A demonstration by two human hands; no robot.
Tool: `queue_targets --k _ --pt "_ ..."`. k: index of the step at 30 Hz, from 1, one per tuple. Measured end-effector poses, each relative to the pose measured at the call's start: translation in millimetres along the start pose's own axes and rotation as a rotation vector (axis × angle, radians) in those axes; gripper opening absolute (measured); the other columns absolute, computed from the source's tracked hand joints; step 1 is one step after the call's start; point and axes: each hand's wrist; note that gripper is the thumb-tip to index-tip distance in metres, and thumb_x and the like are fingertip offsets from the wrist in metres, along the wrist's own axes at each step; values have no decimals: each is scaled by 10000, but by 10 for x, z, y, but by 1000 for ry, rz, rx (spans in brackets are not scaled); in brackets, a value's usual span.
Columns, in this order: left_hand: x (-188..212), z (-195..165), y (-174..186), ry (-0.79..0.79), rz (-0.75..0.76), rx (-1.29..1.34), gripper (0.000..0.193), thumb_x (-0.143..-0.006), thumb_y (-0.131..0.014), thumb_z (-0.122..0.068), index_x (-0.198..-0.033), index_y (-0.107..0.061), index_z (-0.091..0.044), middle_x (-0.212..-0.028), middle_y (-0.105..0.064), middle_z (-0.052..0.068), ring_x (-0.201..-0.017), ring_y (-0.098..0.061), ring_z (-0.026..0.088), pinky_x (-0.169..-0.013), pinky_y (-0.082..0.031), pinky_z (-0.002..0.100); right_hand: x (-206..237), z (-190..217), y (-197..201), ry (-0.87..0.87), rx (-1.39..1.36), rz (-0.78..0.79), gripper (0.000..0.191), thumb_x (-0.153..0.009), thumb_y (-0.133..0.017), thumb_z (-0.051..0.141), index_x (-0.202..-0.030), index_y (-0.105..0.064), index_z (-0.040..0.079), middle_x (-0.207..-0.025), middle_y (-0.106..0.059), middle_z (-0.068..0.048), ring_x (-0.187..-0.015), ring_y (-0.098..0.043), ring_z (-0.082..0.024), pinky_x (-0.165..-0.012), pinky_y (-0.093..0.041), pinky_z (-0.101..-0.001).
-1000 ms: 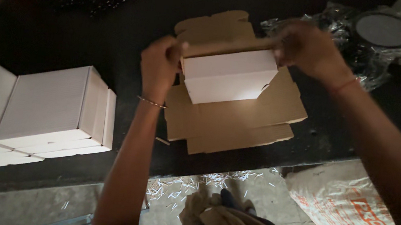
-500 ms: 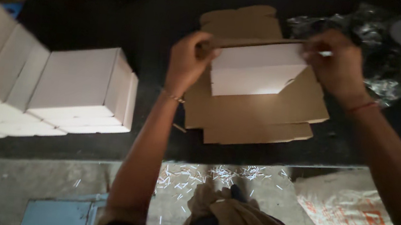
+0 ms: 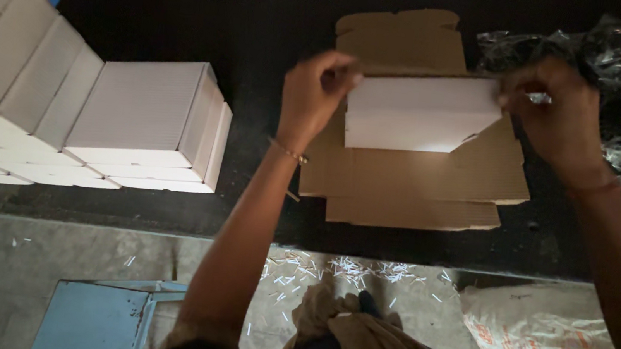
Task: The person assembles small white cardboard boxes by folding flat pieces into shape, inserting a plastic-wrapped circular item into each, and stacking the finished boxes on a pile. The process is repeated multiple times in a consistent sequence.
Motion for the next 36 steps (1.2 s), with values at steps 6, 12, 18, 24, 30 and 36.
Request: queue_targets --k 6,12,18,24,30,36 --pt "-59 5 -15 -88 -12 -43 249 -907 -796 -347 -1027 -769 -131 -932 -795 31 -808 -766 141 -754 -609 313 4 29 2 -25 30 2 112 -1014 -778 38 -1079 -688 37 -1138 -729 -110 -1096 -744 -232 -852 -637 -349" --pt "-247 -22 -49 -202 -44 -183 130 -851 -720 -87 -973 -765 -86 -955 -778 130 -877 -774 283 -791 -610 401 -52 56 8 -38 86 30 133 -991 -774 63 -1103 -705 43 -1140 -736 -122 -1069 -741 -246 -872 -626 -364" --pt "-323 -163 -119 -245 -50 -458 144 -882 -636 43 -930 -735 -50 -968 -737 198 -925 -736 377 -781 -617 459 -65 61 5 -10 111 35 143 -996 -757 57 -1120 -692 28 -1159 -723 -139 -1087 -734 -263 -855 -633 -357" --pt "-121 -70 -114 -138 -81 -294 123 -849 -671 4 -969 -653 -11 -999 -721 196 -887 -742 357 -742 -621 434 -72 25 7 -6 137 43 127 -1027 -744 73 -1114 -671 15 -1160 -714 -143 -1099 -734 -264 -857 -642 -352" --pt "38 -13 -231 -146 -163 -348 87 -902 -667 21 -980 -633 6 -996 -702 207 -885 -735 370 -729 -620 434 -78 20 -3 -15 135 38 146 -1001 -751 53 -1122 -682 9 -1153 -714 -146 -1088 -730 -269 -862 -637 -361" --pt "-1 24 -275 -202 -233 -413 113 -839 -671 11 -950 -649 1 -930 -703 198 -872 -730 367 -744 -605 449 -69 17 -24 21 98 5 187 -977 -750 12 -1150 -678 7 -1154 -707 -157 -1085 -730 -273 -866 -639 -359"
Point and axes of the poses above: each hand's wrist, its own x-axis away from the middle knuckle, its own y-axis out of the back of the hand, z = x × y
